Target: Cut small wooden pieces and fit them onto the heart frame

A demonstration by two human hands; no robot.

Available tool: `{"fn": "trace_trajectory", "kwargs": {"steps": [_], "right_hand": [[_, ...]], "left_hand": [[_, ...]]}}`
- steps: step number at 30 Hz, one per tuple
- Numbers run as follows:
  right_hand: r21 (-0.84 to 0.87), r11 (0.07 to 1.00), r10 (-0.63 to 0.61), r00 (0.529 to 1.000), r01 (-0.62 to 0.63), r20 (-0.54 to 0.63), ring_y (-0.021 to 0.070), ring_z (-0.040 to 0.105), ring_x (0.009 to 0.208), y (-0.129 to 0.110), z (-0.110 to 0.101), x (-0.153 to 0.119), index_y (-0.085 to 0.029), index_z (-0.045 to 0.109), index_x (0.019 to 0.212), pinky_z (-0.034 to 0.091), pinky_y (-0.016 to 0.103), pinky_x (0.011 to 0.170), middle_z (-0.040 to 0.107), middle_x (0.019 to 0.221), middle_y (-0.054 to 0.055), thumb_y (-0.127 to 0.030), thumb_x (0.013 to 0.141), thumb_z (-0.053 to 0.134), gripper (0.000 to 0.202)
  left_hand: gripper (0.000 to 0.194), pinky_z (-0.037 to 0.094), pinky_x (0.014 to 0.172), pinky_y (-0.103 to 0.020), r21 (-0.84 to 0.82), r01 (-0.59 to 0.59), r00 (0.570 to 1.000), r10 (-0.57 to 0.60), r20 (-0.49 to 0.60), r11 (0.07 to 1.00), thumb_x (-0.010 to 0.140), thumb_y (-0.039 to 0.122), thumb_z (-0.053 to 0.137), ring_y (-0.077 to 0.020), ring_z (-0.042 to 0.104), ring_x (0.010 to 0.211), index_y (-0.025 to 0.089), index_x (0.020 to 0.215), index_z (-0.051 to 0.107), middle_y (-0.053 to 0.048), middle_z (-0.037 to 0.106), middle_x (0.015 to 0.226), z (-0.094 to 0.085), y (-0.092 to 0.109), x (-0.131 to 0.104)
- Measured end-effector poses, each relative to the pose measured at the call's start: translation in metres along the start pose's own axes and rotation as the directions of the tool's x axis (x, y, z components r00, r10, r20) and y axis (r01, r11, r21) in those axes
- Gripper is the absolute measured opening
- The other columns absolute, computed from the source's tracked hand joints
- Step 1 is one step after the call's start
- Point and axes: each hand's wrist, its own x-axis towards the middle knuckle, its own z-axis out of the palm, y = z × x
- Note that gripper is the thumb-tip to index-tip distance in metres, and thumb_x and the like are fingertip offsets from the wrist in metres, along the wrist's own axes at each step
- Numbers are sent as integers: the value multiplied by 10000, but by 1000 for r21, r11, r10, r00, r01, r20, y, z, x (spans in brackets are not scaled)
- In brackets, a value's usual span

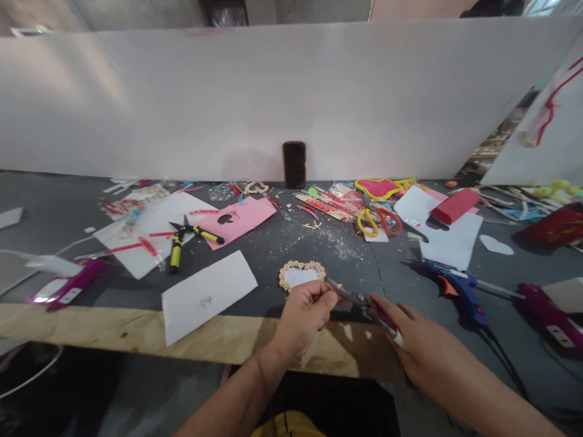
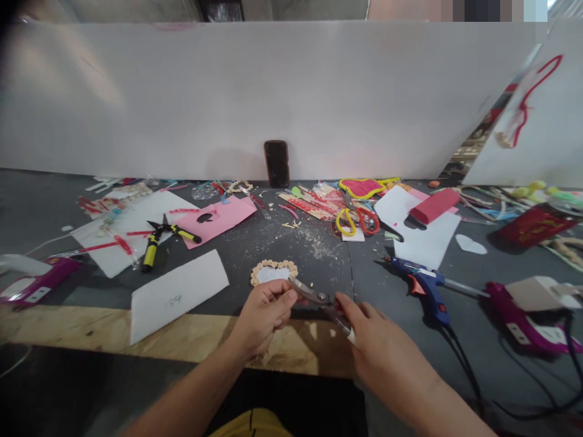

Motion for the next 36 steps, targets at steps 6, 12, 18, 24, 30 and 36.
{"fn": "trace_trajectory", "kwargs": {"steps": [6,12,18,24,30,36], "right_hand": [[-151,988,-53,982,25,-180,258,622,933,4,12,-3,-206,370,1411,524,369,732,608,1138,133,-85,646,410,776],[-177,981,-114,969,76,-217,230,635,824,3,24,-4,-159,378,1404,526,345,704,631,1028,139,-45,625,395,788],[-177,984,-51,992,31,-112,229,656,815,0,21,-3,-148,392,1398,529,320,683,645,1040,153,-41,656,400,750],[-29,999,-45,997,43,-70,228,658,946,-2,9,-5,-140,422,1373,530,318,786,644,1144,143,-69,709,398,668],[166,983,-68,996,77,-55,183,613,1072,-3,6,-2,-234,454,1333,498,277,861,609,1242,73,-236,889,359,455],[-96,990,82,983,-99,-166,250,668,905,29,2,8,-204,370,1401,531,353,700,601,1201,142,-318,878,404,536]], "left_hand": [[372,113,364,-187,-113,152,981,-137,136,982,684,450,725,16,229,329,108,670,578,-37,653,634,-1,13,-9],[348,102,360,-180,-138,209,967,-183,180,968,692,410,733,23,233,324,99,689,577,-76,688,681,-3,22,-13],[424,106,358,-191,-85,145,989,-143,34,986,621,495,734,17,230,319,113,643,552,-66,671,650,3,12,-10],[429,126,371,-188,-30,48,999,-47,12,998,669,527,691,8,239,336,117,653,566,-37,648,613,5,4,-7],[411,123,370,-186,-45,46,999,-45,13,998,674,507,701,5,239,338,117,650,574,-35,643,599,4,9,-5],[366,165,376,-180,-10,76,996,-76,53,997,722,477,675,5,267,358,125,703,580,-41,662,720,-1,15,-12]]}}
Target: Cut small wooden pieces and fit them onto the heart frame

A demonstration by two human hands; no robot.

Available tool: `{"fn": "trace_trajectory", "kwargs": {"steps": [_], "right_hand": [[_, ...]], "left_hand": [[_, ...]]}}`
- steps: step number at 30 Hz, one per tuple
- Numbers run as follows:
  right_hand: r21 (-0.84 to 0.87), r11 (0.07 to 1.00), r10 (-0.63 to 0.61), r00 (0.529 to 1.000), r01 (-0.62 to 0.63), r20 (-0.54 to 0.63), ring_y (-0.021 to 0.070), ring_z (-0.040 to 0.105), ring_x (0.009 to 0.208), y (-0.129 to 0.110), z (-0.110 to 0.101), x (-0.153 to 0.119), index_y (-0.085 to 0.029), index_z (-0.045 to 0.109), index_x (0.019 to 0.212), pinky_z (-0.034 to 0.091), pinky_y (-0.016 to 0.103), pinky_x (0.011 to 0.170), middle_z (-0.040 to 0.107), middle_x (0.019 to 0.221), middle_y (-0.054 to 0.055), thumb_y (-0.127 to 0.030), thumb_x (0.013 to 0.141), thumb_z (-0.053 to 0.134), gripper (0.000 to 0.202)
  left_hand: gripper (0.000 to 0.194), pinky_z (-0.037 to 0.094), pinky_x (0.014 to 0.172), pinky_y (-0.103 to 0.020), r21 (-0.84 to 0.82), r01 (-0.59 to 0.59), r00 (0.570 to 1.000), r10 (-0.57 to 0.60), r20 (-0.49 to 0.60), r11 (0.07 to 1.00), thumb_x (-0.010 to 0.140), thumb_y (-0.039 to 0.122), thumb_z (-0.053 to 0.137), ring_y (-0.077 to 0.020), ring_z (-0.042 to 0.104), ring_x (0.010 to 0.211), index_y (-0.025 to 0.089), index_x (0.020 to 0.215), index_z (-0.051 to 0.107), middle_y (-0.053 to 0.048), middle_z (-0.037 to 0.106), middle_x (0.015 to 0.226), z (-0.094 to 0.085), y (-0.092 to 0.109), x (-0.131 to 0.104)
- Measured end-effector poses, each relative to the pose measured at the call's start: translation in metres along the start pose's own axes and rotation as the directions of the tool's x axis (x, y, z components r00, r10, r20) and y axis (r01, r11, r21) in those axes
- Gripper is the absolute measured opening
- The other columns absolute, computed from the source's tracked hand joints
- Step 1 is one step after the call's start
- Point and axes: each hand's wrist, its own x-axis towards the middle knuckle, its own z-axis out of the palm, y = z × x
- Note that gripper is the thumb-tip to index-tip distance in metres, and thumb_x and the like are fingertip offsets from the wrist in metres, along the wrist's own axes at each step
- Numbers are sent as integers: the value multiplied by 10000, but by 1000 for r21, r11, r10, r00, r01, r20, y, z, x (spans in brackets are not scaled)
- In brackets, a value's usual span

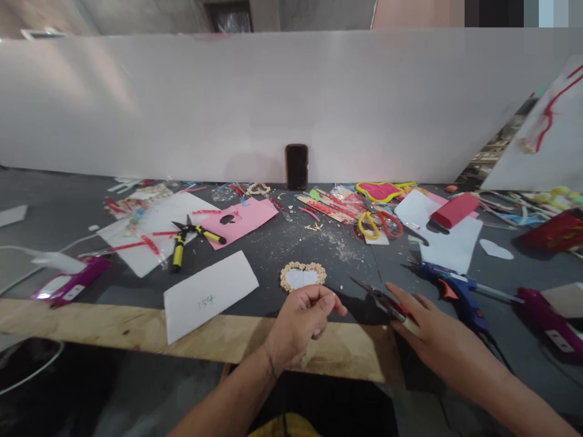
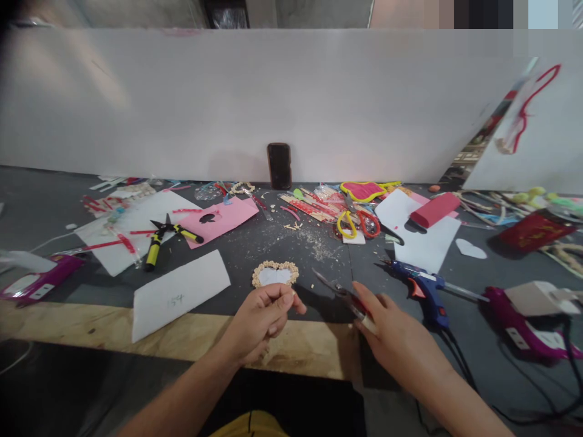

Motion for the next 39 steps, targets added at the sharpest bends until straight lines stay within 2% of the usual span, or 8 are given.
{"fn": "trace_trajectory", "kwargs": {"steps": [5,12,15,18,22,26,34,39], "right_hand": [[-237,967,60,988,-93,-144,301,636,913,15,1,14,-198,439,1338,510,374,589,623,1110,149,-482,877,434,542],[-284,958,-99,980,47,-170,295,575,1005,8,-9,35,-171,589,1166,455,446,848,619,1121,142,-470,882,421,446],[-196,976,-118,986,92,-121,252,573,1037,-8,-28,69,-172,598,1142,443,387,877,615,1160,117,-288,909,367,348],[-163,986,-53,995,38,-85,216,598,990,-26,-40,119,-183,582,1152,459,338,826,645,1106,95,-266,930,355,329],[-176,984,-12,999,5,-38,183,598,961,-41,-36,183,-171,590,1095,479,365,834,634,1068,71,-320,928,448,266],[-215,975,63,998,-59,13,183,591,961,-46,-22,214,-168,544,1154,507,407,812,580,1144,68,-379,880,545,346],[-244,963,122,992,-114,20,191,584,982,-55,-20,222,-169,537,1170,504,413,822,570,1166,74,-372,879,549,355],[-156,987,-42,999,43,7,160,609,868,-70,-32,173,-170,596,1017,471,321,757,648,976,47,-313,922,448,226]], "left_hand": [[326,223,408,-188,133,-72,997,74,-10,989,797,454,613,-16,307,404,130,758,617,-36,649,759,-14,1,-9],[293,273,470,-192,477,-134,948,253,-194,868,875,399,522,-68,353,487,147,832,664,4,558,623,-51,-3,-30],[282,312,492,-195,531,-146,938,287,-193,834,876,382,519,-83,407,516,156,806,672,-22,623,704,-57,-13,-36],[278,331,506,-196,549,-163,930,313,-192,820,868,375,527,-97,445,536,160,775,677,-31,647,718,-60,-20,-37],[296,333,496,-194,510,-132,943,267,-201,850,864,393,526,-105,459,522,158,762,675,-24,627,651,-62,-19,-35],[281,355,535,-196,542,-127,954,252,-163,831,863,370,527,-118,502,571,156,763,679,-30,639,670,-61,-15,-34],[259,383,584,-208,562,-131,956,254,-146,817,869,346,516,-137,549,634,168,767,674,-32,658,703,-62,-14,-34],[261,392,592,-207,547,-142,956,257,-140,825,875,337,505,-138,554,641,162,760,662,-32,659,700,-61,-13,-35]]}}
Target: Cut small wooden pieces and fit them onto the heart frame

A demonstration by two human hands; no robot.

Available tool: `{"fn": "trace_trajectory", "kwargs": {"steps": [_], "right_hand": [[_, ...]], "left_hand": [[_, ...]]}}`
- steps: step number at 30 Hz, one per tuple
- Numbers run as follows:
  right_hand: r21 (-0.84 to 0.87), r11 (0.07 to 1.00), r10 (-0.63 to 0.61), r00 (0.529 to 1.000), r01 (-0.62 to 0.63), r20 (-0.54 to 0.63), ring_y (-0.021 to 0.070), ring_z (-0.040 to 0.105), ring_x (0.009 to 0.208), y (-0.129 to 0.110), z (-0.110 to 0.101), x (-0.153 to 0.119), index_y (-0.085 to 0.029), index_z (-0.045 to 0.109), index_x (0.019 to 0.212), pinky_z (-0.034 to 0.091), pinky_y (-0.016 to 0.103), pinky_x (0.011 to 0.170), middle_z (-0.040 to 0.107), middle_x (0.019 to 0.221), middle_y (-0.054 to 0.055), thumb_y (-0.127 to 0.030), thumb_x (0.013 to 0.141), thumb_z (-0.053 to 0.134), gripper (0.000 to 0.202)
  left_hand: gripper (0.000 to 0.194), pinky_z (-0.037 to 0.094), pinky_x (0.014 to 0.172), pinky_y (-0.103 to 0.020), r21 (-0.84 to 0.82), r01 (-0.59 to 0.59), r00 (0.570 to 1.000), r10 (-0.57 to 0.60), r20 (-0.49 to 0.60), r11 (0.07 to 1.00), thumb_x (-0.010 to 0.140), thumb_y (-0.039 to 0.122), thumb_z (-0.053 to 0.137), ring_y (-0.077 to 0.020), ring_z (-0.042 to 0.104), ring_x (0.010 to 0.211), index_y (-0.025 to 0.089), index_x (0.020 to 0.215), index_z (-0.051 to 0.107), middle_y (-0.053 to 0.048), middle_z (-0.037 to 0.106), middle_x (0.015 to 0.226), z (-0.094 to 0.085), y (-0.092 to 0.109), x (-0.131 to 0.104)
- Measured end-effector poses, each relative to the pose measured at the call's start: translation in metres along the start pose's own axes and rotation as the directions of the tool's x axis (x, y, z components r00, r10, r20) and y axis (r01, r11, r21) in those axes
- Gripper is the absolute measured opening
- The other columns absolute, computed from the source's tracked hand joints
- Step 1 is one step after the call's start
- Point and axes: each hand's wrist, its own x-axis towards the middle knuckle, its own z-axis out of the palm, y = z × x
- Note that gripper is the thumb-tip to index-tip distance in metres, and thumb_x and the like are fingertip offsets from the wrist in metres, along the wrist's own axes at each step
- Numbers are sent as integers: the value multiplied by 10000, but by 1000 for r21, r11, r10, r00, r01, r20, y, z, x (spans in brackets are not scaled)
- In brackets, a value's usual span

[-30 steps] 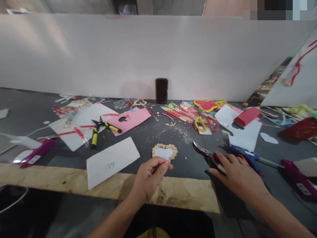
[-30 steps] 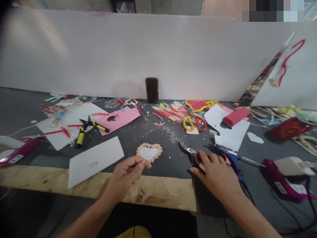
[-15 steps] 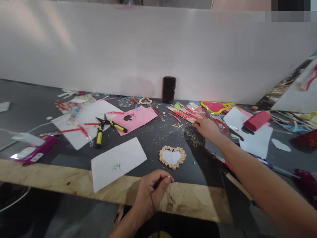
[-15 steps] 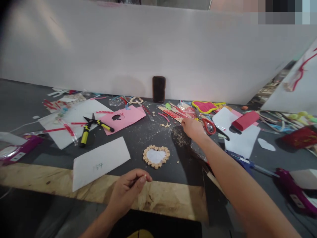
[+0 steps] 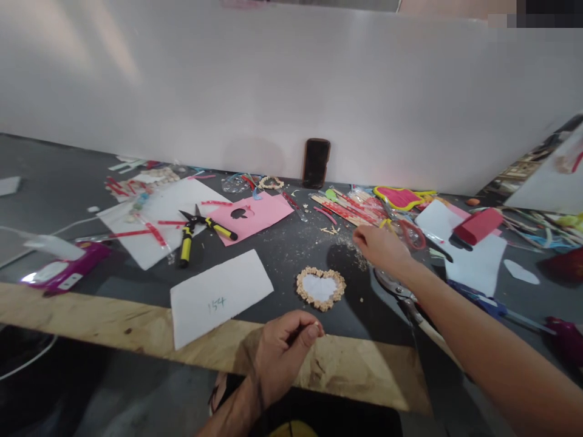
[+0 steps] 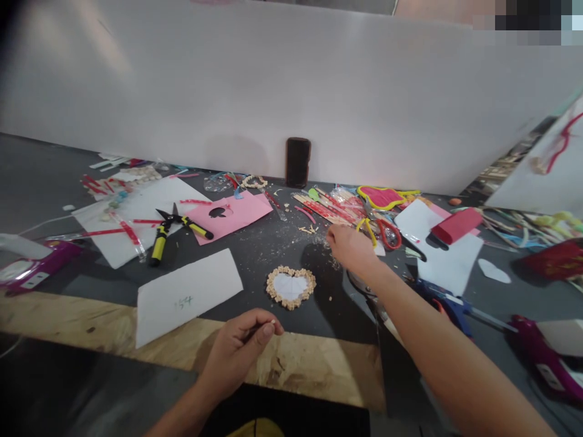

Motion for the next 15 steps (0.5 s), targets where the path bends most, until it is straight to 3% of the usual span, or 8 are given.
{"fn": "trace_trajectory", "kwargs": {"steps": [3,7,10,15], "right_hand": [[50,995,-86,996,85,10,127,616,808,-2,3,-51,-219,603,900,416,236,670,673,896,7,-256,907,424,182],[47,998,-46,999,46,16,144,635,720,0,21,-103,-229,595,881,391,254,596,689,872,17,-256,899,404,194],[38,999,-14,1000,14,3,161,653,722,-2,34,-115,-224,592,876,389,262,576,698,871,32,-254,903,397,200],[19,999,27,999,-26,-32,181,659,674,-10,44,-112,-207,590,852,381,266,539,698,836,52,-277,915,405,208]], "left_hand": [[253,394,594,-210,2,-14,1000,14,-3,1000,869,335,515,-141,564,641,164,759,665,-33,662,699,0,3,0],[234,405,599,-218,32,-20,1000,20,4,999,857,322,524,-150,579,646,169,758,671,-39,670,706,2,6,0],[215,414,607,-222,69,-32,999,31,21,997,850,301,523,-155,590,658,171,768,673,-37,676,712,3,6,0],[213,410,605,-211,93,-22,999,18,37,995,858,292,510,-148,587,667,167,788,667,-29,670,722,4,3,0]]}}
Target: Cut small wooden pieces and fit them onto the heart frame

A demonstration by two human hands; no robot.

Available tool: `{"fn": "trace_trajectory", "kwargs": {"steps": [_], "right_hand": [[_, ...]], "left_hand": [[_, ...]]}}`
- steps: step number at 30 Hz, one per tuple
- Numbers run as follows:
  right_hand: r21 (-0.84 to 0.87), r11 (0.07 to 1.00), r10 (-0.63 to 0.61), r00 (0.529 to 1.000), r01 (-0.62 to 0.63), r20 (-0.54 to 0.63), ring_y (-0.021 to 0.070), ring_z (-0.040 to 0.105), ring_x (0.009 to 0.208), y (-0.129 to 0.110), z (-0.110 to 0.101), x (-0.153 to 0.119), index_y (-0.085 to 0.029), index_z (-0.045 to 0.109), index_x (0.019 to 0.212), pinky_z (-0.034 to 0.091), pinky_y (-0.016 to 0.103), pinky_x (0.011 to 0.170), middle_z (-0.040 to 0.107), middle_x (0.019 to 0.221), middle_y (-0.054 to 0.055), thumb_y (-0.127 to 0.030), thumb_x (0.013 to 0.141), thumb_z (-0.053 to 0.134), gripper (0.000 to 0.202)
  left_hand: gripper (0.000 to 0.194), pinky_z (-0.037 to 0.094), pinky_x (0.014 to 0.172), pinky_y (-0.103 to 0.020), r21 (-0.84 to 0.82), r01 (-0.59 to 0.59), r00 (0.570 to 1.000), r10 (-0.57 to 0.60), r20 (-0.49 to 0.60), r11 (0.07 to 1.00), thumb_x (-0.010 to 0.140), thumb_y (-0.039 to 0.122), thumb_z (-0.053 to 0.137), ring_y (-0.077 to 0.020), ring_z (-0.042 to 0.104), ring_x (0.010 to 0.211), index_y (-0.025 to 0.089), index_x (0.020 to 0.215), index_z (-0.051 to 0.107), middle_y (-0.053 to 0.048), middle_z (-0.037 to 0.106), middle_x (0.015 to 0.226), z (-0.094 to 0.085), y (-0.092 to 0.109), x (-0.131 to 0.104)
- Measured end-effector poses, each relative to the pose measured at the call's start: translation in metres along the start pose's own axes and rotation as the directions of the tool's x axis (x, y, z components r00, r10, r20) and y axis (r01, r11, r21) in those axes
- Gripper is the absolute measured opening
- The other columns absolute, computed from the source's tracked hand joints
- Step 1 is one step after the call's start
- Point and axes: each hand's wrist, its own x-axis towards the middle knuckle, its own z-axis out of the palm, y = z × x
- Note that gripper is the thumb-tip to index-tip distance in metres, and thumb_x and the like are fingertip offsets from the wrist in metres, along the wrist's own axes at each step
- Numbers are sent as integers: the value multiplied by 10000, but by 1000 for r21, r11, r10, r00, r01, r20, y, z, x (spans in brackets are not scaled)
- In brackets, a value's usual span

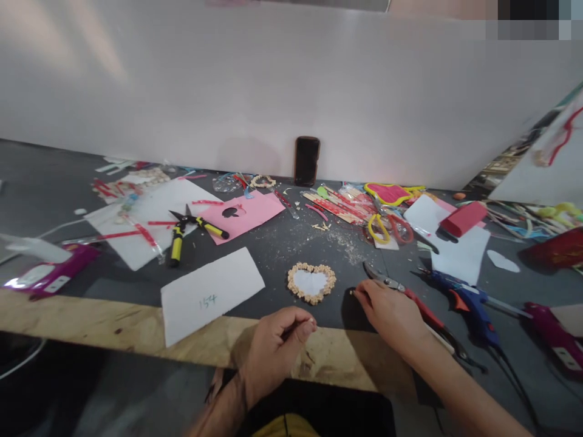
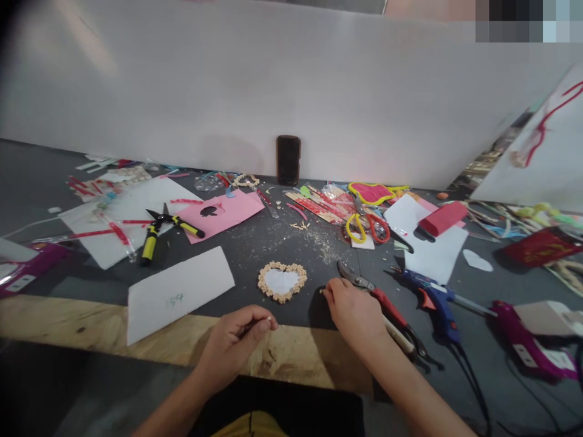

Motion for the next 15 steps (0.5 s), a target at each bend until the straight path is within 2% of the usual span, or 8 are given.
{"fn": "trace_trajectory", "kwargs": {"steps": [3,6,10,12,15], "right_hand": [[11,1000,-5,1000,5,-21,191,662,712,-1,2,-1,-205,591,854,410,274,568,692,842,52,-295,926,390,232],[47,999,-23,999,25,-41,190,656,823,5,0,-9,-204,590,937,457,289,675,686,944,55,-286,941,345,258],[76,997,-11,988,23,-151,223,605,954,30,-6,-33,-183,581,1020,464,348,811,658,1010,90,-306,938,336,286],[29,999,-31,971,39,-236,251,574,986,45,-6,-48,-181,593,1005,438,409,877,642,1021,107,-334,926,362,288],[-69,997,-42,962,24,-271,277,545,1000,62,2,-65,-185,606,1016,429,448,883,615,1072,114,-356,904,402,288]], "left_hand": [[223,400,587,-207,2,10,1000,-10,-7,1000,859,310,517,-140,568,640,162,790,668,-25,660,703,0,-1,0],[232,398,588,-206,-14,19,1000,-19,-11,1000,864,322,522,-136,562,642,159,791,671,-28,666,720,-1,-1,0],[250,379,546,-199,-60,20,1000,-21,-8,998,879,331,511,-118,534,597,155,798,668,-29,655,705,-2,-1,-2],[239,380,542,-198,-64,19,1000,-20,-11,998,881,320,509,-117,536,599,156,816,670,-32,654,712,-1,-2,-3],[232,411,579,-205,-43,-18,1000,18,-7,999,886,308,500,-131,565,654,161,848,675,-43,666,770,1,-1,-3]]}}
